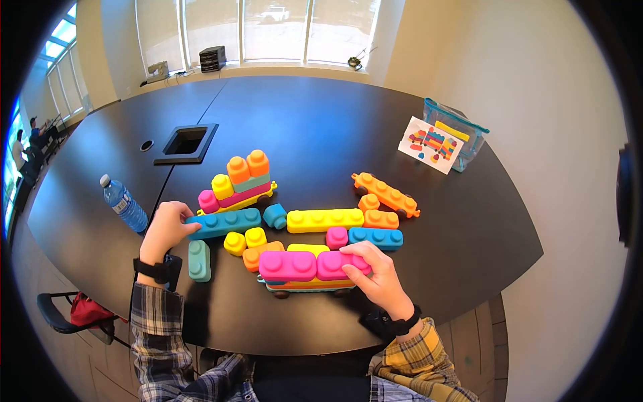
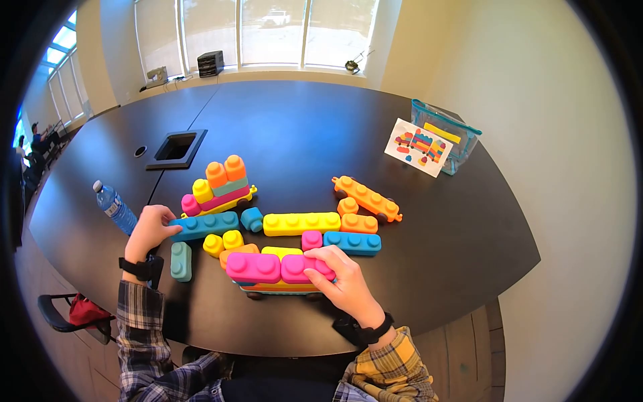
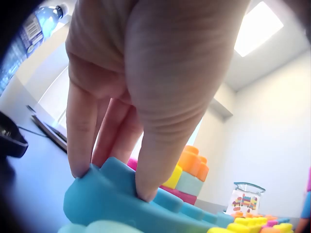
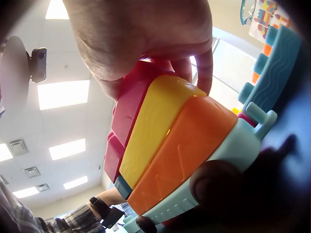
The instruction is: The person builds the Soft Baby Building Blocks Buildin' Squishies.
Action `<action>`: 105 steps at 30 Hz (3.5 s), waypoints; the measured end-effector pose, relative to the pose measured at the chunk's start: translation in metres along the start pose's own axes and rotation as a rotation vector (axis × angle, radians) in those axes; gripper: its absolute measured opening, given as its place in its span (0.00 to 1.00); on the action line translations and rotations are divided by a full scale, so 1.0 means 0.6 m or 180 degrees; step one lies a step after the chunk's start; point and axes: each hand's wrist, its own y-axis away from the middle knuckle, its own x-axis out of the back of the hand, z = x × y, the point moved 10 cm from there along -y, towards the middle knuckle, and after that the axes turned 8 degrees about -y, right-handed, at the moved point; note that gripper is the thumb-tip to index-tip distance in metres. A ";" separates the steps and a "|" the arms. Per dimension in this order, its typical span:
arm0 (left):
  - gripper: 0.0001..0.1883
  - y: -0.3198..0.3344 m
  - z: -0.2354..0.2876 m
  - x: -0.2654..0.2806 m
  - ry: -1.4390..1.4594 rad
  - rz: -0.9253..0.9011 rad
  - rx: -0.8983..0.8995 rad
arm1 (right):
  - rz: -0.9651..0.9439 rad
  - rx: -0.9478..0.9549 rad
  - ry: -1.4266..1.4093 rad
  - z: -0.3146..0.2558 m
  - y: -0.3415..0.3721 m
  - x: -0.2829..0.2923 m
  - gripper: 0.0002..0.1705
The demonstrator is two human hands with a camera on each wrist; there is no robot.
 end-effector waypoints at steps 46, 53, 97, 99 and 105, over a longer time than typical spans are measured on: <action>0.13 0.120 0.304 -0.024 0.2220 -0.0369 -0.0463 | 0.0117 0.0476 -0.0070 -0.046 -0.038 0.007 0.13; 0.16 0.094 0.224 -0.031 0.1247 -0.0082 -0.0744 | 0.0187 0.0394 -0.0095 -0.035 -0.034 0.012 0.14; 0.19 0.182 0.161 -0.049 0.0663 0.0111 -0.0498 | 0.0275 0.0212 -0.0149 -0.022 -0.024 0.035 0.12; 0.20 0.180 0.159 -0.052 0.0550 0.0062 -0.0463 | 0.0330 0.0089 -0.0178 -0.018 -0.020 0.046 0.12; 0.18 0.166 0.175 -0.037 0.0349 -0.0208 -0.0642 | 0.0375 0.0020 -0.0214 -0.008 -0.013 0.057 0.13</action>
